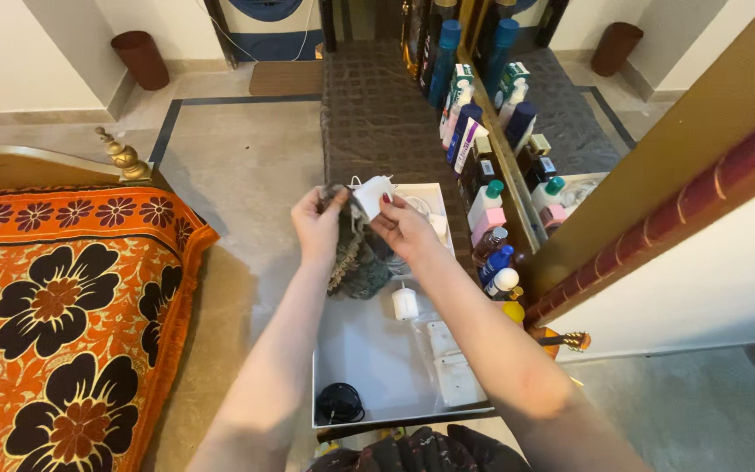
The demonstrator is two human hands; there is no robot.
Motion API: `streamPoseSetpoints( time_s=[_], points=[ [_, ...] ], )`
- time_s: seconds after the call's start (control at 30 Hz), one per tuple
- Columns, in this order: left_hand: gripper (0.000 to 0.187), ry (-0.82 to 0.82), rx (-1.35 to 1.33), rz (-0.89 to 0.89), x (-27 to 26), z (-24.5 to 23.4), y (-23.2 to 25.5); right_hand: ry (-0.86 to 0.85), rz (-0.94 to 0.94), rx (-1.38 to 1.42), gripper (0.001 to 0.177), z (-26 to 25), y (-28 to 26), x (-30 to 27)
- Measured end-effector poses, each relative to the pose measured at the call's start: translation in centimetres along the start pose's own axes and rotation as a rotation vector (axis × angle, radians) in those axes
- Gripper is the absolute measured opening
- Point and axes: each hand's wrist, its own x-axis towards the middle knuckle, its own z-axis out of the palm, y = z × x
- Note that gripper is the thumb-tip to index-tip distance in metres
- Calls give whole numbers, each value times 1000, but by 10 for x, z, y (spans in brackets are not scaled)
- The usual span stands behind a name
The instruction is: The person organizes items in an open drawer by hand. They pick up a patterned cloth, several white power adapters, and multiple white cables, then coil the cables and place them back into the drawer alongside the other items.
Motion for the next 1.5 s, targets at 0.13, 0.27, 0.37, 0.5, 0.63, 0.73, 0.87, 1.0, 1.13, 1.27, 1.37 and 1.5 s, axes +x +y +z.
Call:
streamPoseSetpoints(
  time_s=[0.13,0.27,0.37,0.5,0.63,0.73,0.87,1.0,1.13,1.27,1.37,1.5],
  points=[
    [16,286,408,143,49,-16,1,64,4,-63,41,-5,-9,-25],
    [19,474,504,164,87,-32,-2,202,35,-115,51,-12,-23,-43],
    [17,420,517,177,83,-33,-22,234,14,-197,52,-23,-30,-51],
    [15,246,720,179,25,-29,-74,268,-11,-512,48,-45,-40,-63],
    [18,-176,1066,-219,-23,-29,-101,302,-44,-817,50,-91,-28,-72],
    [40,-364,1434,-234,-43,-12,-94,269,-87,-1150,40,-127,-20,-81],
    [59,-217,1596,325,-67,16,-69,83,-203,-1543,31,-140,-25,-95],
    [38,-559,1000,29,-81,25,-76,-98,-190,-1811,35,-125,-31,-105],
    [30,-710,871,-5,-108,23,-102,-158,-94,-1916,39,-111,-24,-108],
    [33,-847,995,-79,-130,12,-122,-113,7,-1940,44,-116,-14,-107],
    [34,-850,1074,-125,-144,7,-130,-89,-119,-1953,42,-134,-6,-103],
    [45,-811,1128,-153,-155,8,-123,-147,-394,-1988,31,-150,2,-109]
  ],
)
